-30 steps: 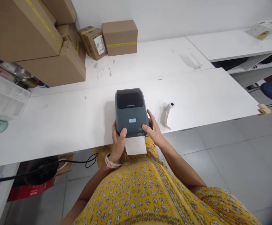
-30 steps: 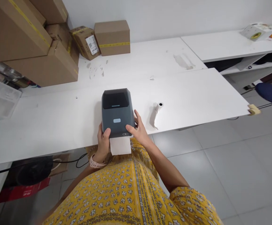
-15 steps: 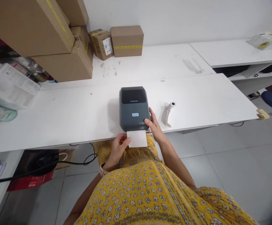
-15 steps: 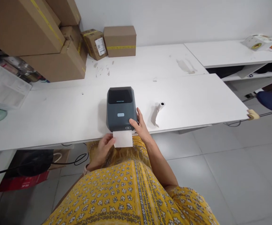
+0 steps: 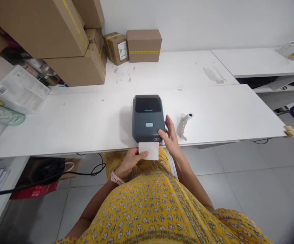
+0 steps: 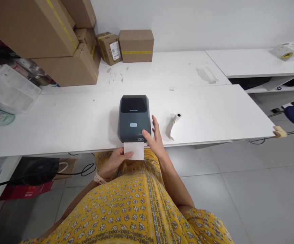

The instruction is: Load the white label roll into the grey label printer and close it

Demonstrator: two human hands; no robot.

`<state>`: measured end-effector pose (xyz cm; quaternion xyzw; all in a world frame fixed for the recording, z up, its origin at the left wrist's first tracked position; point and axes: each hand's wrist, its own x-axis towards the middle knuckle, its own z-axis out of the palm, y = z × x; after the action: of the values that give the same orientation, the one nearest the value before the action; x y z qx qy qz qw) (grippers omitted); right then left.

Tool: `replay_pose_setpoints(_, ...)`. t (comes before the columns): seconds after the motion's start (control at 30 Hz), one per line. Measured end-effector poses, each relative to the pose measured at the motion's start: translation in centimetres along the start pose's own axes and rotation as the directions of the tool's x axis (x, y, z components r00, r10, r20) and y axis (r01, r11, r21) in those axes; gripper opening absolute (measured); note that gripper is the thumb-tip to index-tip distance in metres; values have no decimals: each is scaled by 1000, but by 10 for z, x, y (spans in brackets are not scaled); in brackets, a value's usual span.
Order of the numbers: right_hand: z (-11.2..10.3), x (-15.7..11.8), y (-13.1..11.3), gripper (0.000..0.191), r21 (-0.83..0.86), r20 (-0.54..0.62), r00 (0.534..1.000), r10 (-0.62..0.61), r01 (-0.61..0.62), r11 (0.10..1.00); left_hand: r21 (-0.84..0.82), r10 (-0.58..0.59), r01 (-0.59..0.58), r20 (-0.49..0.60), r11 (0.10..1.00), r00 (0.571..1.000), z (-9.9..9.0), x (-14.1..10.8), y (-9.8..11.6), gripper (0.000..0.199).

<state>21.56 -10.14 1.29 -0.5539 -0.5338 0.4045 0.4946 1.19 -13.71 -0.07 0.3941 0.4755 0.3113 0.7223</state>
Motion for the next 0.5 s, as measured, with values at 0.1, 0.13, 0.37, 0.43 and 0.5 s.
replay_pose_setpoints(0.1,-5,-2,-18,39,-353,-6,960,-279,259,899,85,16,-18,28,996,999,-5,5,-1,49)
replay_pose_setpoints(0.13,-6,-2,-24,32,-433,34,941,-337,318,844,110,24,-29,45,993,999,-7,5,0,50)
replay_pose_setpoints(0.37,2,12,-42,33,-547,195,916,-351,398,737,388,186,-152,-49,909,981,-40,-5,17,42)
replay_pose_setpoints(0.43,2,17,-41,33,-529,229,913,-337,407,745,442,353,-223,-236,869,905,-43,-4,24,40)
replay_pose_setpoints(0.5,0,19,-35,35,-507,257,911,-323,411,757,459,501,-326,-333,826,799,-39,2,30,40)
